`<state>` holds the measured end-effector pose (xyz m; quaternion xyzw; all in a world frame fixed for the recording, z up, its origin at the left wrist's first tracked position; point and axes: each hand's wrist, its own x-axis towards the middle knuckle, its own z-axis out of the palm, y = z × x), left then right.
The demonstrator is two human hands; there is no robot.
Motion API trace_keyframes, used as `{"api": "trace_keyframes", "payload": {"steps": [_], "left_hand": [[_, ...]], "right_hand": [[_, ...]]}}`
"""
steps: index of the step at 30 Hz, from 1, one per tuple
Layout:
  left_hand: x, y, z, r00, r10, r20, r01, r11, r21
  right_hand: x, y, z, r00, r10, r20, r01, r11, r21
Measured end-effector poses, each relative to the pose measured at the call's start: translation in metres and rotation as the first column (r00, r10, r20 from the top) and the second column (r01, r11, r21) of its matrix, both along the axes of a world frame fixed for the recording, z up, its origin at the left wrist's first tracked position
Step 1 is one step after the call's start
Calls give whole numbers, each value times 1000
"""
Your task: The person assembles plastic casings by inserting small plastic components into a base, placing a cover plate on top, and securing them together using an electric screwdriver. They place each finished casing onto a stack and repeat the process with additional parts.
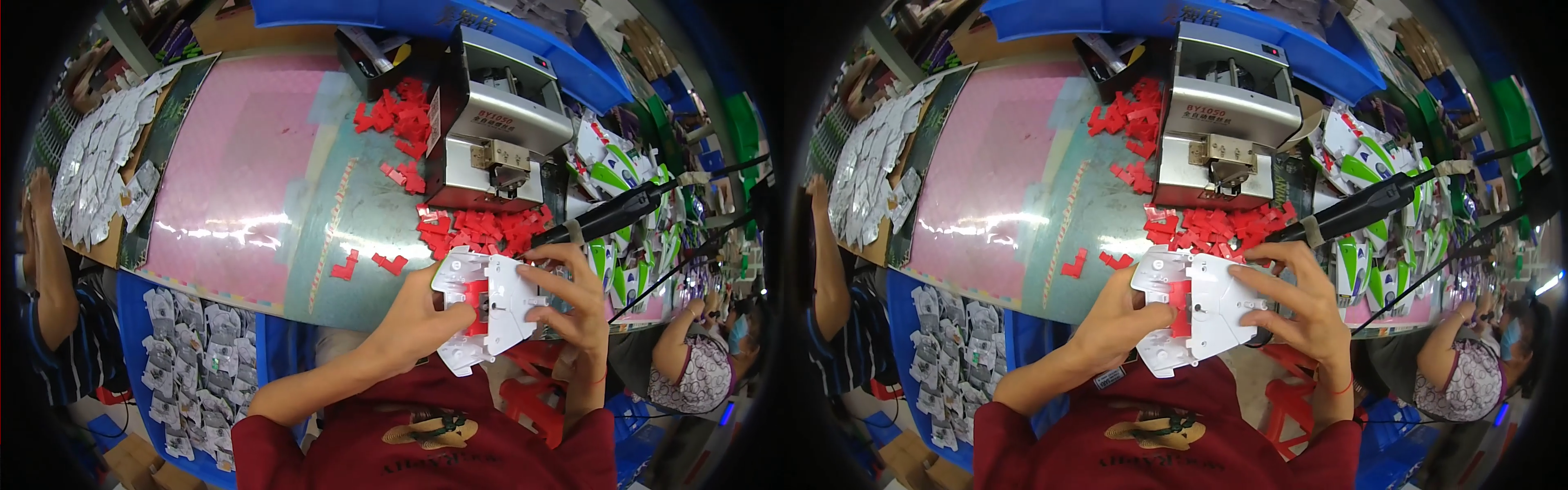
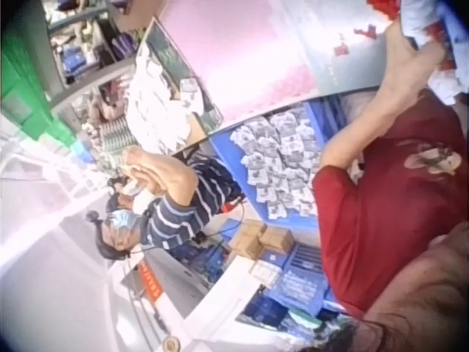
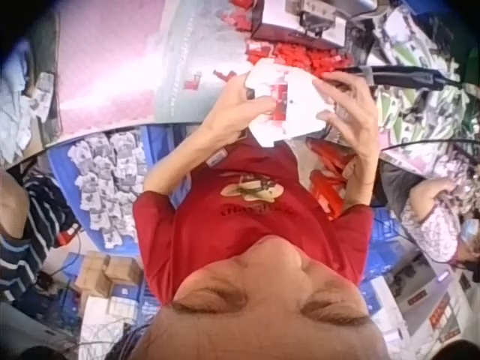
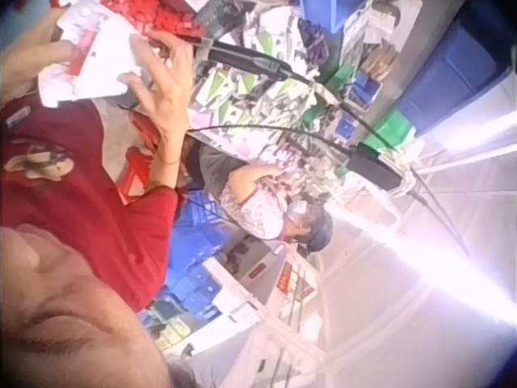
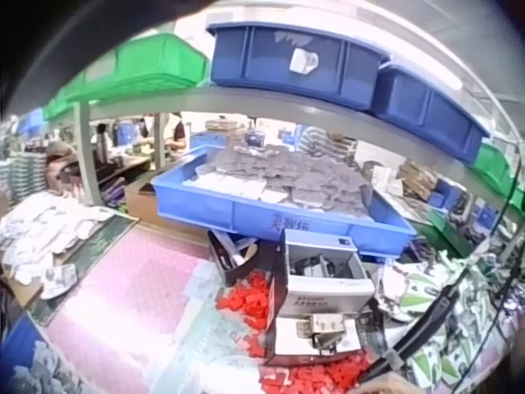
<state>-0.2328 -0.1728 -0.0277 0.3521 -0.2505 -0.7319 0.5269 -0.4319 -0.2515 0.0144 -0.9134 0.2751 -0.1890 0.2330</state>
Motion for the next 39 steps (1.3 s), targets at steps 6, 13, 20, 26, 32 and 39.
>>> {"api": "trace_keyframes", "payload": {"steps": [6,13,20,26,32,39], "left_hand": [[0,5,-1,976,20,215,-4,997,-75],[-5,3,3,914,90,395,-12,981,-196],[-9,-1,1,959,38,281,-14,996,-86],[-11,-9,-18,984,5,177,-22,995,99],[-9,-13,-25,991,96,98,-116,968,222],[-3,-9,-35,989,134,-66,-107,944,311]], "right_hand": [[9,10,5,991,106,-81,-90,980,176],[13,24,-12,998,-14,68,6,994,112],[15,32,-14,992,-75,99,65,993,101],[9,27,-26,990,-68,122,56,994,98],[-39,7,-58,431,-569,701,356,821,447],[-10,-31,-83,245,-696,675,76,708,702]]}}
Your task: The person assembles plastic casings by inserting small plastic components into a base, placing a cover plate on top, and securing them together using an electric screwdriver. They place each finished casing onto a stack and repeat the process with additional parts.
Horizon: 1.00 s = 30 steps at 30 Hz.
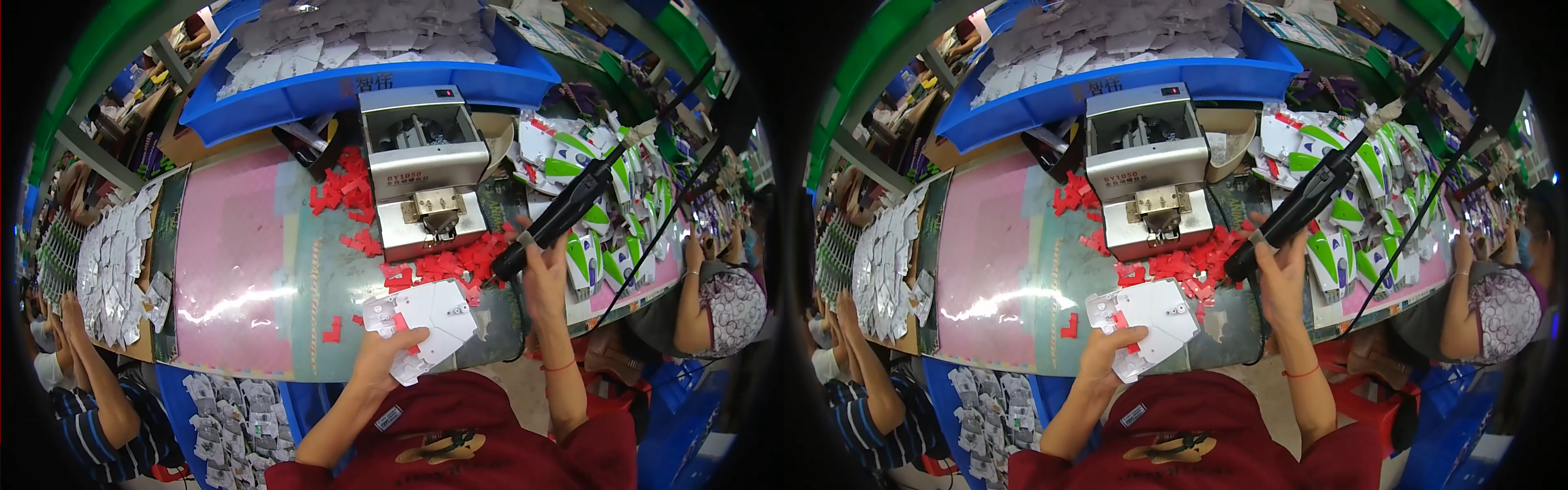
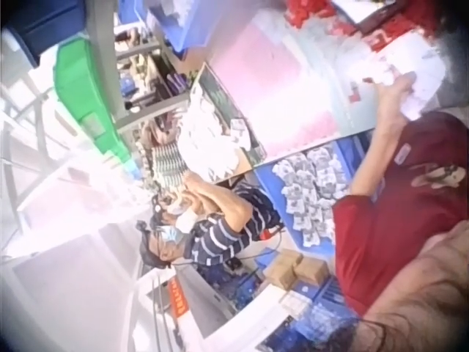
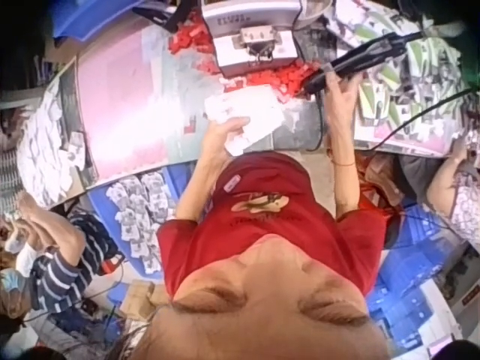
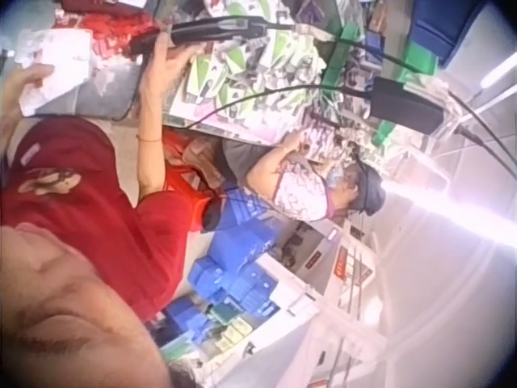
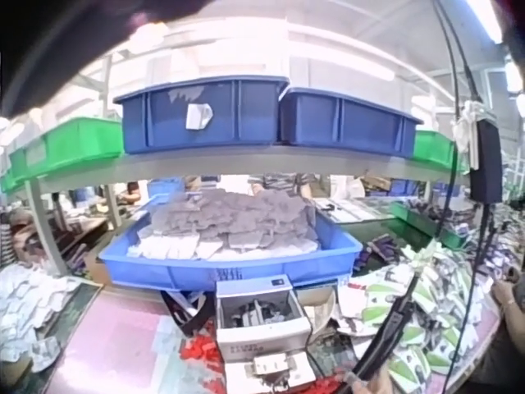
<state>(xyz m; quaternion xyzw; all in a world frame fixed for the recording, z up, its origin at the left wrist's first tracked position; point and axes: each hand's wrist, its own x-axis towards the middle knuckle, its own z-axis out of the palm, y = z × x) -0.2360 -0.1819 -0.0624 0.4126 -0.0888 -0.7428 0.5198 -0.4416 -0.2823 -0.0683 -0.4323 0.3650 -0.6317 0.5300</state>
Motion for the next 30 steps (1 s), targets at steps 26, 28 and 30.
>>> {"api": "trace_keyframes", "payload": {"steps": [26,28,30], "left_hand": [[11,-20,-5,961,225,158,-205,969,-136],[11,-20,-6,958,226,173,-205,970,-130],[12,-20,-6,955,228,188,-208,971,-122]], "right_hand": [[89,-51,48,947,266,-180,-318,862,-394],[92,-45,52,947,288,-143,-320,887,-334],[91,-38,56,946,307,-105,-325,907,-269]]}}
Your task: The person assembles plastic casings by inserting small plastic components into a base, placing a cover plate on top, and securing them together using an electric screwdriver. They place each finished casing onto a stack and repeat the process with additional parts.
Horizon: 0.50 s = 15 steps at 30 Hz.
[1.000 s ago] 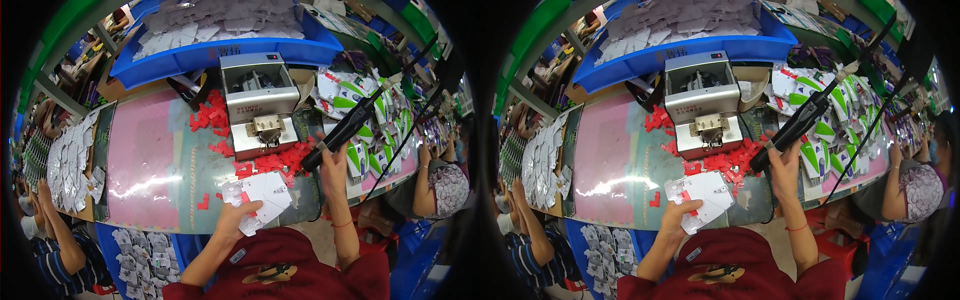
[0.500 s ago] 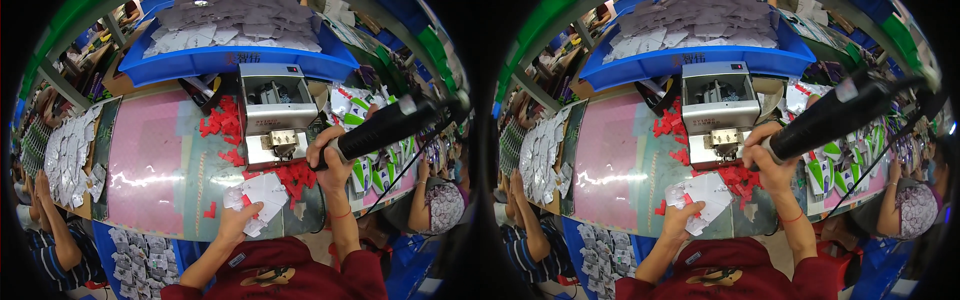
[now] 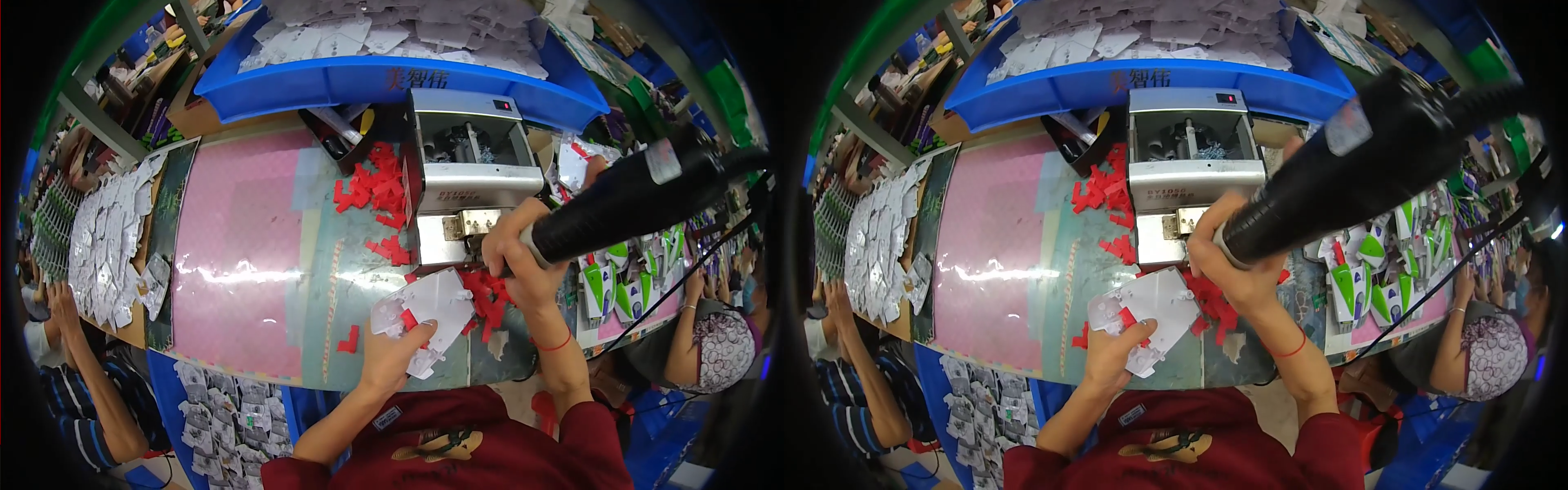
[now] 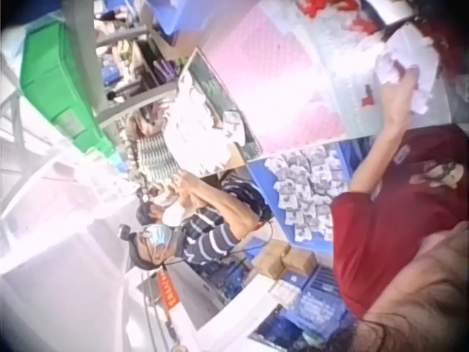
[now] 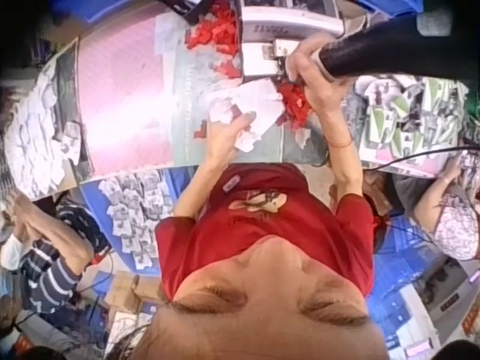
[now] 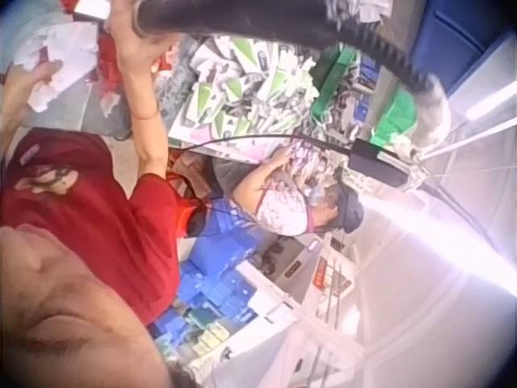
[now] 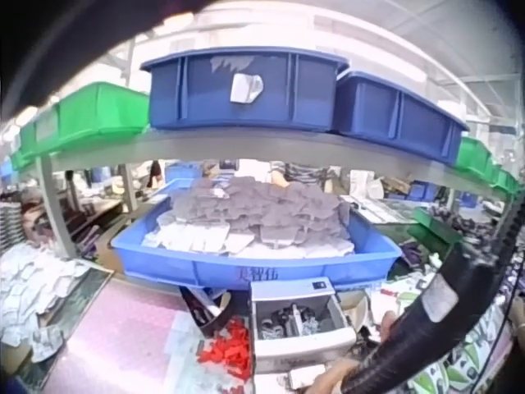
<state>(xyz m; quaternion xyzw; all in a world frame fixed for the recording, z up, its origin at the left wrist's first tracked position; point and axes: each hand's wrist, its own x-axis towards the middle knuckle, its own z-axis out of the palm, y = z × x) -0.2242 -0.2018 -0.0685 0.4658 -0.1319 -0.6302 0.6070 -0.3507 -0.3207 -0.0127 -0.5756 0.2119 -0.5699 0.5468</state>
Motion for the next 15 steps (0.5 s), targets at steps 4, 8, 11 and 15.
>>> {"api": "trace_keyframes", "payload": {"steps": [4,8,11,15], "left_hand": [[0,0,0,999,-26,27,27,999,-29],[-2,2,8,1000,-25,-15,25,999,-27],[-2,3,15,999,-49,-15,49,998,-26],[0,3,20,995,-89,-48,89,996,1]], "right_hand": [[-6,14,7,973,222,62,-224,974,19],[-4,24,6,912,388,132,-387,922,-35],[-5,27,3,942,335,7,-335,941,-45],[-8,29,-2,918,398,3,-397,917,-40]]}}
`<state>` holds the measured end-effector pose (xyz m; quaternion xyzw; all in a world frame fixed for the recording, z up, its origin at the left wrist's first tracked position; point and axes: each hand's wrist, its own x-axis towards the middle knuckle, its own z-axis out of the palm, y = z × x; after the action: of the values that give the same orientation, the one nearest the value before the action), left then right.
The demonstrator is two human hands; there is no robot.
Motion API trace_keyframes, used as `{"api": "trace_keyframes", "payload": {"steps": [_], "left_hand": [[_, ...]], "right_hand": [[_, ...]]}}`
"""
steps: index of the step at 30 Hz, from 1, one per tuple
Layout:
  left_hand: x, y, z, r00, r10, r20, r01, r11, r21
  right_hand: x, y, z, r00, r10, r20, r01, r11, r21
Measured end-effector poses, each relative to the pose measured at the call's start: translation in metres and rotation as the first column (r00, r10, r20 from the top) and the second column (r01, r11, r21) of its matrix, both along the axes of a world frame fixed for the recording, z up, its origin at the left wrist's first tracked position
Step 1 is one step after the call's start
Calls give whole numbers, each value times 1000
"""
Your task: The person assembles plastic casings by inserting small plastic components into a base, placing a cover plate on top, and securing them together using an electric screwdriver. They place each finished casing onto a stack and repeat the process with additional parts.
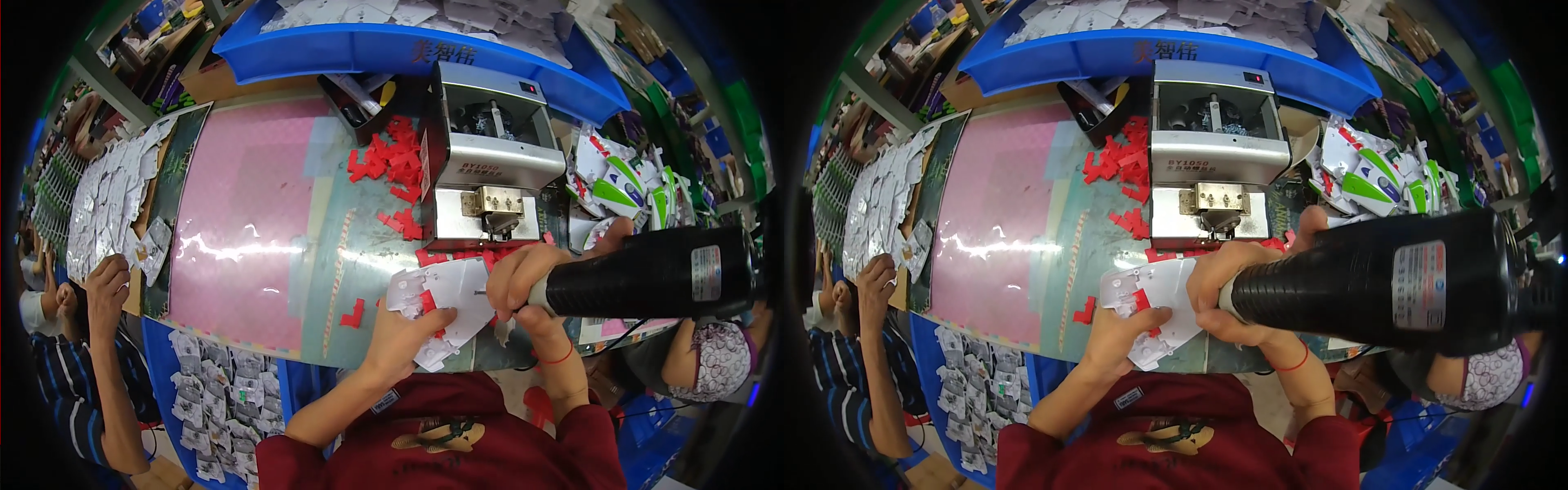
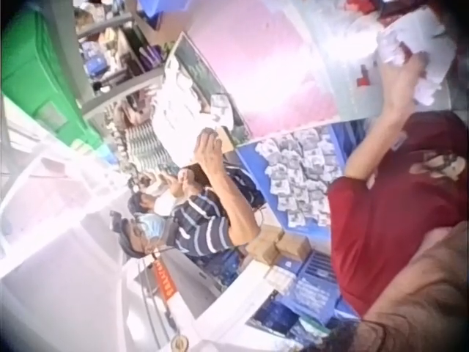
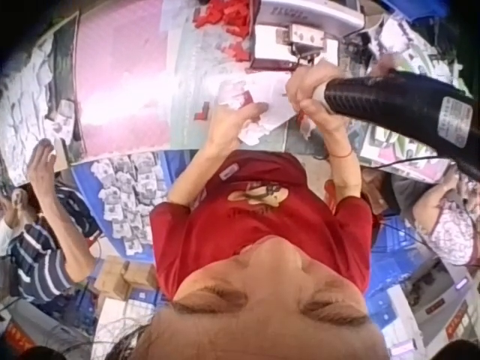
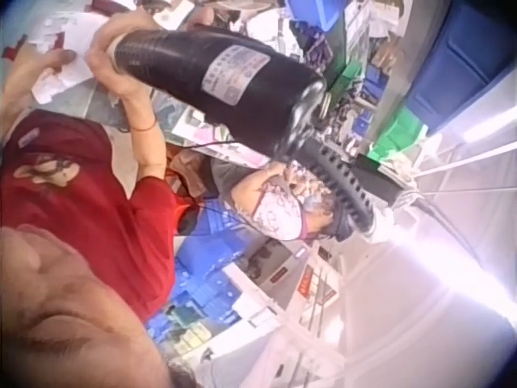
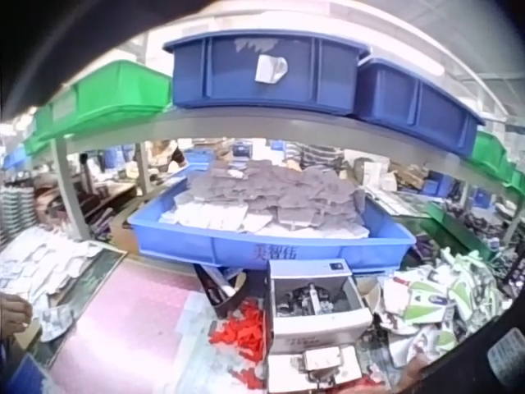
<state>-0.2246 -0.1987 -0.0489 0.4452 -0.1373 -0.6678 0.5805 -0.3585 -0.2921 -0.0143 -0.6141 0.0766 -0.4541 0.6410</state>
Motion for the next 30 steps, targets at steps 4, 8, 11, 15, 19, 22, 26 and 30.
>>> {"api": "trace_keyframes", "payload": {"steps": [4,8,11,15,19,22,26,30], "left_hand": [[5,-2,7,997,-79,-6,79,996,41],[9,-4,13,991,-131,-36,132,991,19],[10,-5,20,984,-173,48,172,985,19],[4,-6,7,988,-139,73,145,986,-81],[3,-10,-10,974,-224,18,224,974,19],[1,-9,-14,971,-237,-10,237,971,34],[0,-10,-11,961,-274,-46,276,960,55],[-3,-9,-16,958,-278,-72,282,957,61]], "right_hand": [[-1,-6,4,997,78,13,-76,987,-143],[-1,-13,26,964,265,-22,-260,925,-279],[-13,-26,36,872,384,-303,-482,780,-399],[-6,-15,29,981,184,63,-168,964,-206],[-5,-26,19,984,-127,128,150,970,-189],[-1,-41,10,976,-208,68,219,936,-274],[9,-40,3,924,-378,-56,367,919,-145],[8,-35,3,953,-292,-74,297,953,62]]}}
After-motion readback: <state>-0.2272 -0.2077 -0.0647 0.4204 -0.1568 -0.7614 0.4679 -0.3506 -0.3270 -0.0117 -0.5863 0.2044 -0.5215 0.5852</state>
